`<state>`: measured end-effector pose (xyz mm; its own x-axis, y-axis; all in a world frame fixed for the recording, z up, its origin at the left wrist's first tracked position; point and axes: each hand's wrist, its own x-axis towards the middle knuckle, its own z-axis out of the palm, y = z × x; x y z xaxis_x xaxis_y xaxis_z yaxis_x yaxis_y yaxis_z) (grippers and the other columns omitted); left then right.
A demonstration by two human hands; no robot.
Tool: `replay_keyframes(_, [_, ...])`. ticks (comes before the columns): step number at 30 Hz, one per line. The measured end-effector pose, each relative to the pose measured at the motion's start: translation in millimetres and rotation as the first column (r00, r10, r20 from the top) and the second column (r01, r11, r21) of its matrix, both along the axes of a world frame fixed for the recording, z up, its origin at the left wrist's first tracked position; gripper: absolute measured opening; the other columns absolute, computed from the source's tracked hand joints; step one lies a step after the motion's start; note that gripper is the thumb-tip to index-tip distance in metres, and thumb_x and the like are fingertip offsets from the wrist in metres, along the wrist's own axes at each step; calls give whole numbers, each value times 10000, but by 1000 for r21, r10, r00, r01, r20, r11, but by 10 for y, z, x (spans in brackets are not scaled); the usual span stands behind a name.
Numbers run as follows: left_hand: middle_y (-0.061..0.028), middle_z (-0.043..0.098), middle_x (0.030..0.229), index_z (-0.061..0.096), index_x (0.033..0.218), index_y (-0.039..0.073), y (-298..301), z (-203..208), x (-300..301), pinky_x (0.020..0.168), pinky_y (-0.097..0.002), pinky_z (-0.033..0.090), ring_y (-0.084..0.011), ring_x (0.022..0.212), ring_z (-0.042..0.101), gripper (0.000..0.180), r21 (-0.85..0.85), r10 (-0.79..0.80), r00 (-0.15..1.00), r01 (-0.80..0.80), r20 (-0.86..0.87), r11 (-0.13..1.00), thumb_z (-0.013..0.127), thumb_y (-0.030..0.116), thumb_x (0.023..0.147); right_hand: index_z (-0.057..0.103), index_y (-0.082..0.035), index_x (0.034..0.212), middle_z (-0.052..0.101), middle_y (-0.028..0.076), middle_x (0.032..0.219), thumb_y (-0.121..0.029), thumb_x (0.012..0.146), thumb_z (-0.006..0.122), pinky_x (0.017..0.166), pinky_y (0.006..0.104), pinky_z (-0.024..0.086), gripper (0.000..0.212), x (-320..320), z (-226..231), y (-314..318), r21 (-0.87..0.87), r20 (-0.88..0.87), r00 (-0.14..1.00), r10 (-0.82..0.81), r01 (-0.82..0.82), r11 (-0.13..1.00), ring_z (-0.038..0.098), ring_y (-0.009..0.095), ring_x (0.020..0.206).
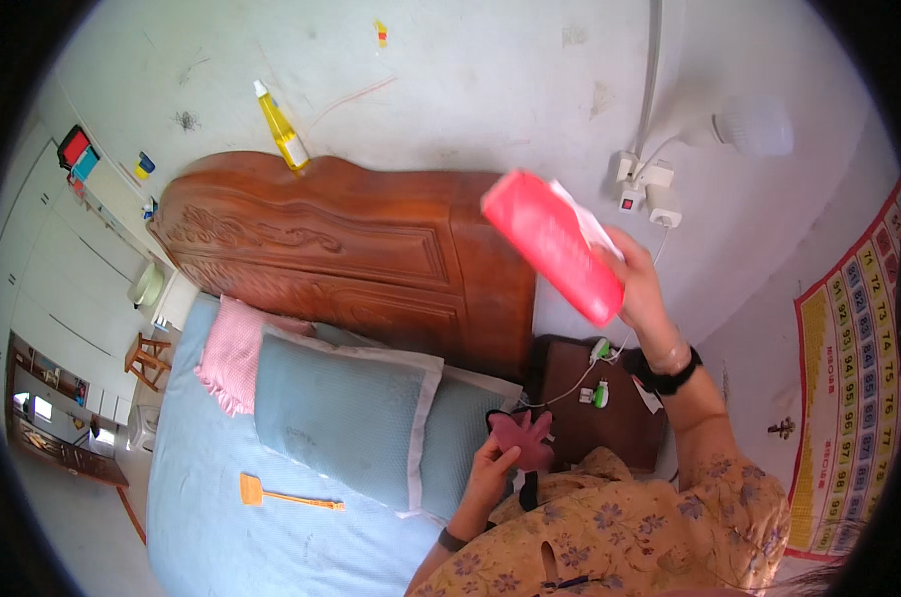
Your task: The person cleans a portable light and an electric plug with a cloth, then wipes a small wooden table and a mosquito repellent device.
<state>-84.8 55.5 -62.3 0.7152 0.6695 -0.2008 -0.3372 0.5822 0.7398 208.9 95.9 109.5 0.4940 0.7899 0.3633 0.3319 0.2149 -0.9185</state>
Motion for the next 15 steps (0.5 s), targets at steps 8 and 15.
replay_keyframes(8, [-47, 577, 1054, 563, 1073, 2, 147, 296, -313, 904, -304, 388, -155, 985, 532, 257, 246, 191, 981, -189, 15, 951, 591, 104, 839, 504, -90, 1182, 599, 43, 1082, -283, 930, 469, 760, 295, 510, 320, -428, 213, 344, 406, -767, 305, 564, -450, 795, 602, 142, 936])
replay_keyframes(15, [-48, 568, 984, 548, 1033, -26, 469, 995, -130, 781, -263, 433, -126, 861, 533, 241, 655, 409, 910, -352, 70, 669, 442, 8, 820, 479, -36, 1227, 577, 39, 1139, -182, 929, 487, 850, 271, 470, 332, -761, -121, -31, 360, -487, 672, 558, -427, 829, 571, 119, 986])
